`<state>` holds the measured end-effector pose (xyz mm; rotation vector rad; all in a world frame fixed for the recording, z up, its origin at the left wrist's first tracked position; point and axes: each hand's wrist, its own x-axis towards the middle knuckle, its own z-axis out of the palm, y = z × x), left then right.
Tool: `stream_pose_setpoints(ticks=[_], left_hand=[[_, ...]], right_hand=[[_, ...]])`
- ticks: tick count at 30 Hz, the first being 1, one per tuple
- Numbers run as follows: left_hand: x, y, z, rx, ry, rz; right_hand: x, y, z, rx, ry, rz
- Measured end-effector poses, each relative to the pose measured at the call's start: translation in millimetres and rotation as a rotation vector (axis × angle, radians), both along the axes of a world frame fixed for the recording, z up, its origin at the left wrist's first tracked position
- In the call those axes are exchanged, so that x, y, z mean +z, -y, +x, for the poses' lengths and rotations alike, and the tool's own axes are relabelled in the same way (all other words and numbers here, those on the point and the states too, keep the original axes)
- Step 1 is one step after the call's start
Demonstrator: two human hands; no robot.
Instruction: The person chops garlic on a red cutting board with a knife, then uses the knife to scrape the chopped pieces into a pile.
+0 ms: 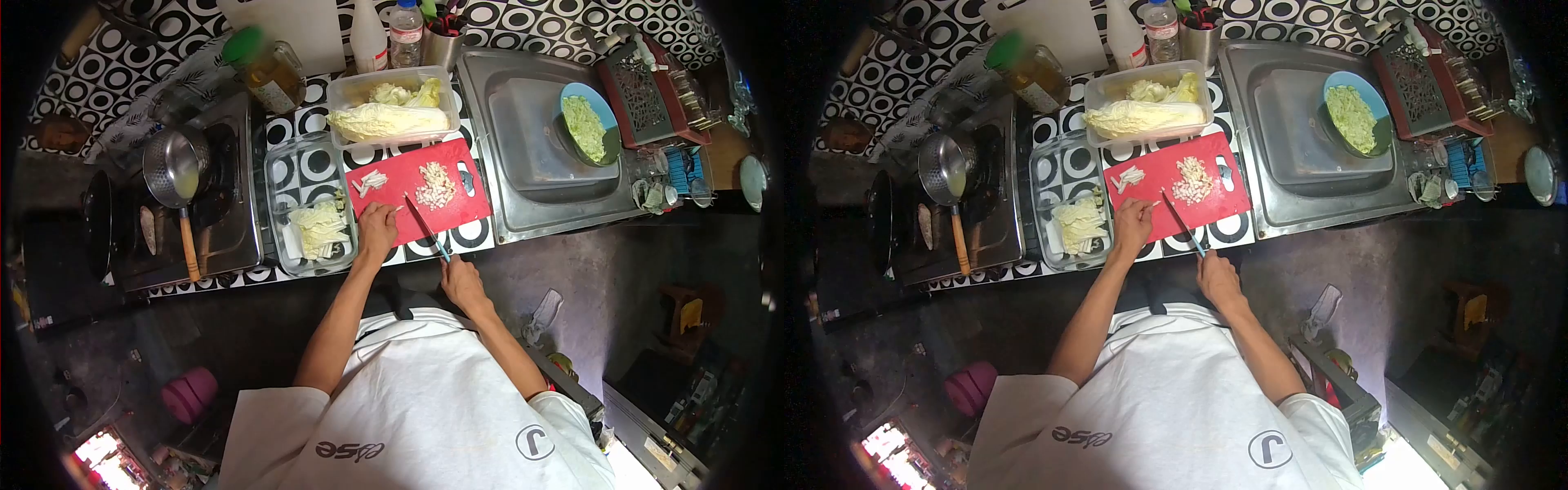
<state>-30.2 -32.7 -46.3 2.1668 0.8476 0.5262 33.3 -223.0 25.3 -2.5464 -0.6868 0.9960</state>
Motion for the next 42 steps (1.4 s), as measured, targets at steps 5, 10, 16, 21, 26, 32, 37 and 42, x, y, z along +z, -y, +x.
stream_pose_setpoints(ticks=[5,10,16,21,26,32,37,42], left_hand=[[0.7,6.1,-1.2,0.035,0.04,0.052],[0.9,15.0,-6.2,0.098,-0.046,0.091],[10.7,15.2,11.3,-0.017,-0.024,-0.044],[8.0,11.6,18.7,-0.033,-0.013,-0.078],[6.7,8.6,17.1,-0.038,0.042,-0.075],[1.8,8.9,17.4,-0.045,0.097,-0.062],[-1.0,8.1,16.7,-0.075,0.125,-0.038],[4.4,8.2,15.8,-0.058,0.113,-0.065]], right_hand=[[-6.0,-0.7,7.7,0.051,-0.07,0.053],[-9.2,-7.1,8.5,0.042,-0.088,0.057],[1.9,-13.6,12.0,-0.022,-0.06,0.121],[3.0,-15.8,13.9,-0.015,-0.095,0.124],[5.5,-16.4,9.9,-0.009,-0.082,0.105],[-21.7,-21.7,-1.4,-0.034,-0.043,0.12],[-31.4,-38.6,2.8,-0.033,0.045,0.137],[-25.2,-61.4,17.5,-0.009,0.044,0.141]])
